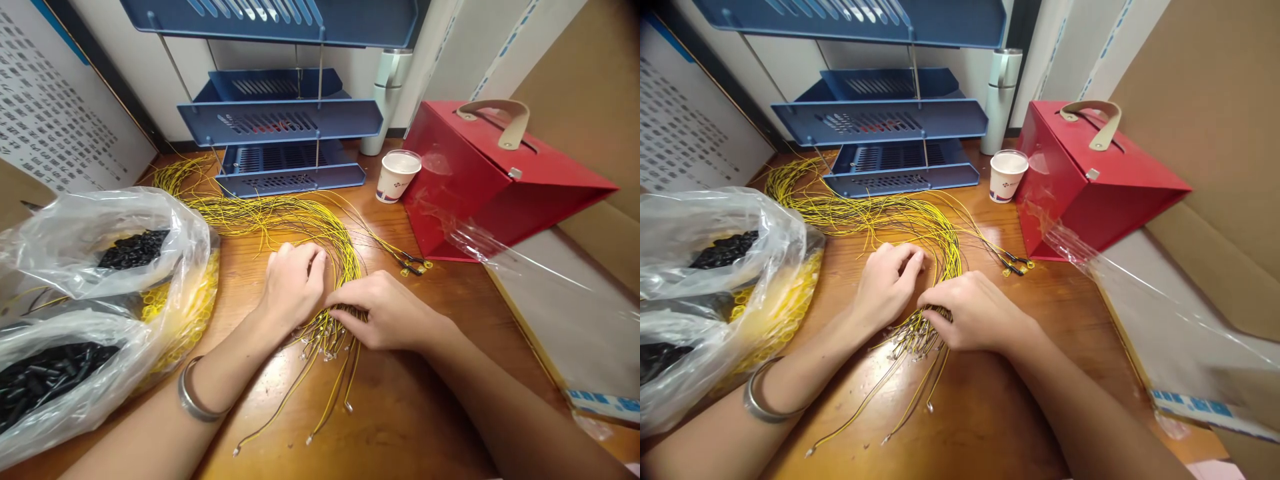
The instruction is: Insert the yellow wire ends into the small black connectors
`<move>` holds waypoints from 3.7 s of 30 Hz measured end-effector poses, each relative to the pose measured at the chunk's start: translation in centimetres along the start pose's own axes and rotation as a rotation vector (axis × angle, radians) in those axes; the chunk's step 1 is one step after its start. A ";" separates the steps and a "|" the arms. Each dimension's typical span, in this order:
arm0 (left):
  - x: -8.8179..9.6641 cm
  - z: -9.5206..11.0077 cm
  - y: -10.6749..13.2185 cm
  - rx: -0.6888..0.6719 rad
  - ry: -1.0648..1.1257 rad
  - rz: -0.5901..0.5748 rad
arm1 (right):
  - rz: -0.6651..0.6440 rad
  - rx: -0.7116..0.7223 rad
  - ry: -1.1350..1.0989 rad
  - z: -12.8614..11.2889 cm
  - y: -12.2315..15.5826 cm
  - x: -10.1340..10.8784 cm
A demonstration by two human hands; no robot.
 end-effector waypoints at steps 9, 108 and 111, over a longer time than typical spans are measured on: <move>0.1 0.0 0.0 0.039 0.069 -0.033 | 0.199 -0.006 0.035 0.6 0.3 1.1; -0.8 3.5 1.8 -0.286 0.690 -0.398 | 0.641 -0.382 -0.656 1.6 1.0 2.7; -1.0 3.1 1.7 -0.226 0.746 -0.409 | 0.655 -0.428 -0.792 2.2 0.9 2.4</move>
Point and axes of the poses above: each hand's wrist, its own y-axis away from the middle knuckle, its own x-axis out of the back of the hand, z = x × y, the point moved 7 cm from there along -y, towards the middle knuckle
